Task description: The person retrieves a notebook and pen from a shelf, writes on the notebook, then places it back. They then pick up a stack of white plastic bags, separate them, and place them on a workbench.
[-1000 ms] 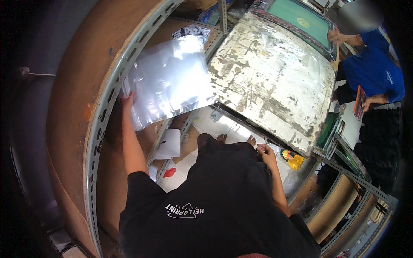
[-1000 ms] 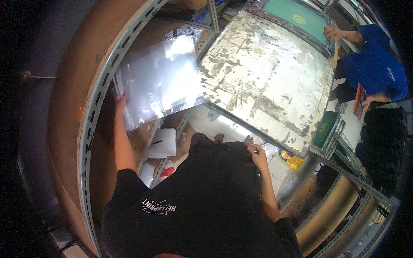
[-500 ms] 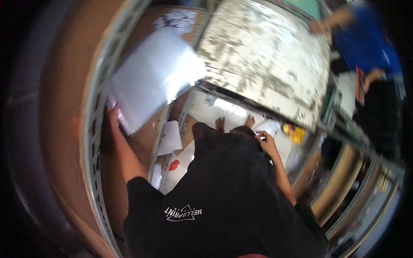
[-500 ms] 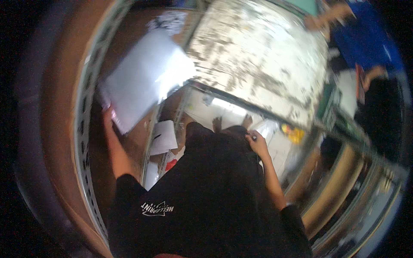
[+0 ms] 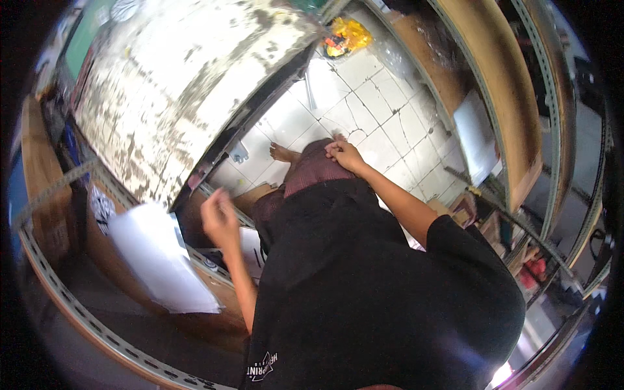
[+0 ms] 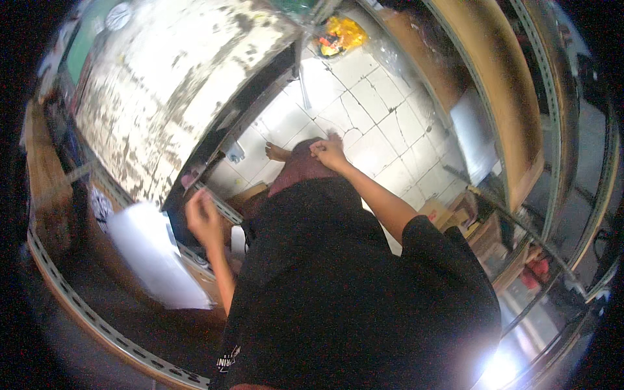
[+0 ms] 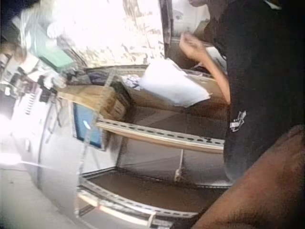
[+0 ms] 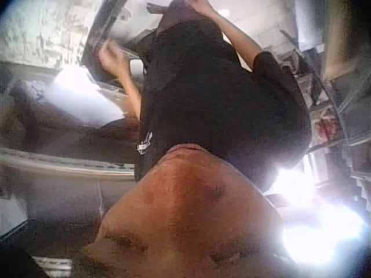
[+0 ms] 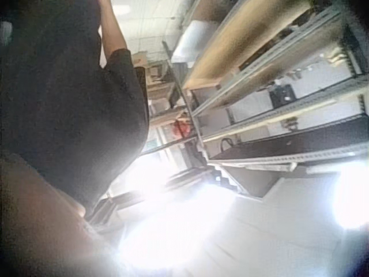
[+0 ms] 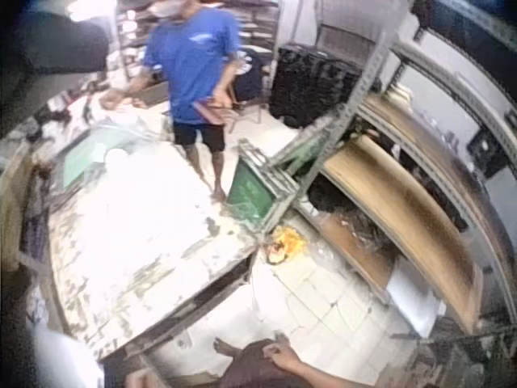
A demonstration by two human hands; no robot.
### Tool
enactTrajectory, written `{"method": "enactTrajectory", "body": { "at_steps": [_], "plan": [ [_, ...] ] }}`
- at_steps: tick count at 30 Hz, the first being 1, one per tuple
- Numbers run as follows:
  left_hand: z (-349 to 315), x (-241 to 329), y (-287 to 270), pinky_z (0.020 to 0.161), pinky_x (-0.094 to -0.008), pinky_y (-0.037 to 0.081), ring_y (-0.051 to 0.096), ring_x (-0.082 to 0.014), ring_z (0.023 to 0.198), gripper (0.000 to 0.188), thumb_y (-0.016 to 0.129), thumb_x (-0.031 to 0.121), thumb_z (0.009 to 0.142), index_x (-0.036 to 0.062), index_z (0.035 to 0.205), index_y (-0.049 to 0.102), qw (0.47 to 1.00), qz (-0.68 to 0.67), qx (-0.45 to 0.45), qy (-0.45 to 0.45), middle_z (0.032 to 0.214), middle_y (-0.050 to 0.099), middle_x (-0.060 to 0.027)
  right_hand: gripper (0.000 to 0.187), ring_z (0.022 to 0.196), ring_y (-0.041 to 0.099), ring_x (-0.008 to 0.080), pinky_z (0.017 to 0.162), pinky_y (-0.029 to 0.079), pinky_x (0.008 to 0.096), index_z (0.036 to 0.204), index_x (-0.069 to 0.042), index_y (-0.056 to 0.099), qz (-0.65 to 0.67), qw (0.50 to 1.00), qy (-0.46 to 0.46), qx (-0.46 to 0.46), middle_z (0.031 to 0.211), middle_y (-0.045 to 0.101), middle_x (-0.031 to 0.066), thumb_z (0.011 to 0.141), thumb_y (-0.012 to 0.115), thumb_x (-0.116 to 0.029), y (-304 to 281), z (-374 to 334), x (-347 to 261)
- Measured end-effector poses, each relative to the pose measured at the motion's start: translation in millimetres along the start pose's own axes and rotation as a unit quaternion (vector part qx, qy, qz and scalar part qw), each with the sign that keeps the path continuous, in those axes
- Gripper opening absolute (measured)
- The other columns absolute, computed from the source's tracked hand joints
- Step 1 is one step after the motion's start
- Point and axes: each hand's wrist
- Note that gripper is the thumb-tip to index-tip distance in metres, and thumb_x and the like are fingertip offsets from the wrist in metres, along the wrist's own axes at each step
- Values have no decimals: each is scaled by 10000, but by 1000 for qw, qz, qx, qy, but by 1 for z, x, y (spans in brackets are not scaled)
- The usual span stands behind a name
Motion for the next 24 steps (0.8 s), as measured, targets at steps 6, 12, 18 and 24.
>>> {"method": "enactTrajectory", "body": {
  "at_steps": [6, 12, 18, 24],
  "plan": [
    [10, -35, 292, 841, -341, 567, 724, -194, 923, 247, 706, 173, 994, 44, 1204, 697, 909, -138, -388, -61, 1016, 764, -94, 197, 1000, 665, 423, 895, 521, 467, 972, 5, 722, -95, 986, -58, 123, 1032, 717, 227, 944, 684, -187, -27, -46, 96],
    [51, -209, 684, 904, -391, 561, 674, -247, 1057, 703, 815, 413, 888, -2, 1398, 564, 884, 30, -403, -236, 1222, 690, -156, 120, 922, 651, 365, 842, 505, 478, 1030, -43, 707, -84, 985, 14, 150, 968, 687, 168, 918, 689, -83, -55, -72, 180],
    [120, -232, 906, 884, -433, 586, 734, -332, 1004, 806, 908, 518, 751, -116, 1191, 674, 942, -28, -193, -272, 1115, 741, -230, 179, 966, 667, 349, 876, 515, 454, 1060, -36, 709, -107, 970, 65, 209, 1008, 700, 176, 938, 699, -166, -58, 79, 258],
    [93, -254, 911, 747, -371, 553, 691, -202, 825, 310, 734, 264, 972, -8, 1118, 710, 934, -190, -174, -249, 950, 740, -98, 257, 1009, 683, 332, 910, 526, 431, 1090, -28, 711, -104, 968, 93, 206, 1048, 713, 185, 957, 708, -248, -71, 87, 279]
  ]
}}
Point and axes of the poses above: each hand's wrist, its own z-axis towards the middle knuckle, its own y-axis out of the palm, x = y × z
